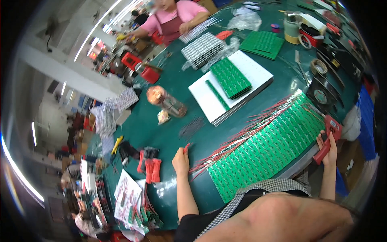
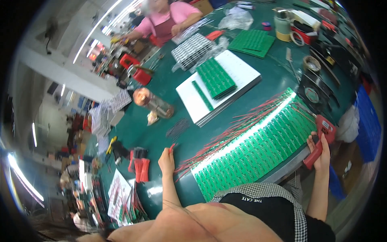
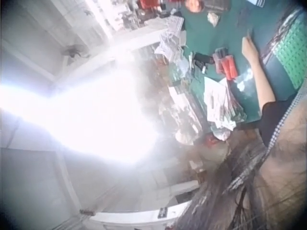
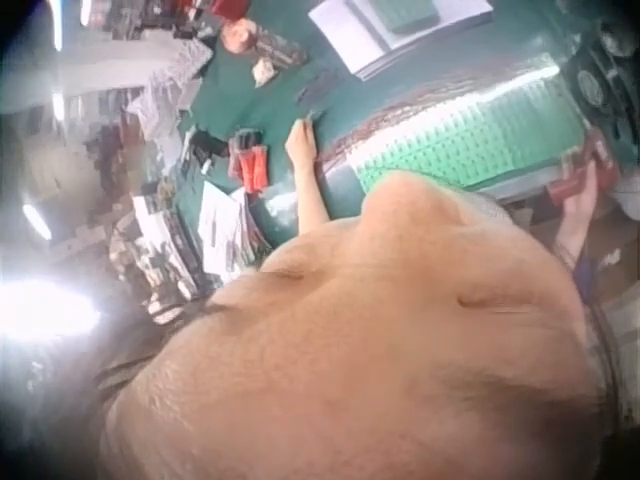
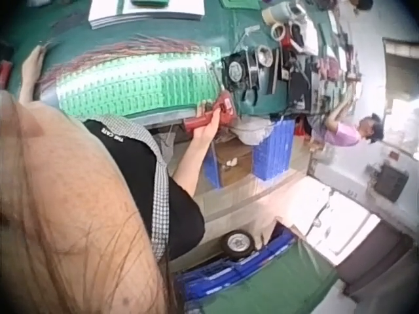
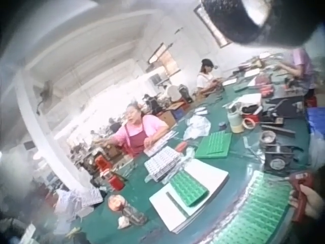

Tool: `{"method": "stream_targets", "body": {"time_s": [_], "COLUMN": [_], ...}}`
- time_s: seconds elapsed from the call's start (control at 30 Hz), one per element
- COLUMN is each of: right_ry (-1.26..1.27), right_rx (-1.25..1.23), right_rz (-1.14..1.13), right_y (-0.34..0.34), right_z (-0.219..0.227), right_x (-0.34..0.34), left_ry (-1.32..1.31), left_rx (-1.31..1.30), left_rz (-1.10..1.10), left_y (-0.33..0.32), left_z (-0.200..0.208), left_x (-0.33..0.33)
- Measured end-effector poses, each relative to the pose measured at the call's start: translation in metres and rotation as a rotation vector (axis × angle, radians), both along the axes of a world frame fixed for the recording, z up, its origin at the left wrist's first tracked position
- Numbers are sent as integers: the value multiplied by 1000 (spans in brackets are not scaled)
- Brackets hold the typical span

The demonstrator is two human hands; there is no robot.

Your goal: Inserting and securing wires into a printed circuit board using a specialized hand tool.

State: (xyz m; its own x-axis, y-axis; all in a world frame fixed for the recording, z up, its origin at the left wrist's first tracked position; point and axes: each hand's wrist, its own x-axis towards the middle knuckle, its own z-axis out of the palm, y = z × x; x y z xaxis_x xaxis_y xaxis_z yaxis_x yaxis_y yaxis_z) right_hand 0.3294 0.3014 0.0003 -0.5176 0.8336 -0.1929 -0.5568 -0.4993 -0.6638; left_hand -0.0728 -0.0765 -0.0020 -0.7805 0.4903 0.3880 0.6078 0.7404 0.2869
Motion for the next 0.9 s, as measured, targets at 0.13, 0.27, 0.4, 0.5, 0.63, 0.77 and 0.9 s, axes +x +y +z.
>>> {"method": "stream_targets", "body": {"time_s": [0.13,0.27,0.4,0.5,0.63,0.77,0.9], "right_ry": [7,40,74,100,75,67,57], "right_rx": [-50,-52,-13,11,-4,-11,-20], "right_rz": [63,64,87,99,84,93,87], "right_y": [5,4,0,-3,-3,-2,-1], "right_z": [1,5,10,13,14,15,14], "right_x": [-8,-13,-12,-9,-11,-12,-11], "left_ry": [-41,-52,-34,-9,-3,2,11], "left_rx": [-24,-59,-108,-174,-201,-183,-175], "left_rz": [8,68,-24,-13,9,-12,-26], "left_y": [5,-4,-7,-10,-13,-6,-3], "left_z": [7,8,12,12,10,22,30], "left_x": [7,15,17,14,10,18,25]}}
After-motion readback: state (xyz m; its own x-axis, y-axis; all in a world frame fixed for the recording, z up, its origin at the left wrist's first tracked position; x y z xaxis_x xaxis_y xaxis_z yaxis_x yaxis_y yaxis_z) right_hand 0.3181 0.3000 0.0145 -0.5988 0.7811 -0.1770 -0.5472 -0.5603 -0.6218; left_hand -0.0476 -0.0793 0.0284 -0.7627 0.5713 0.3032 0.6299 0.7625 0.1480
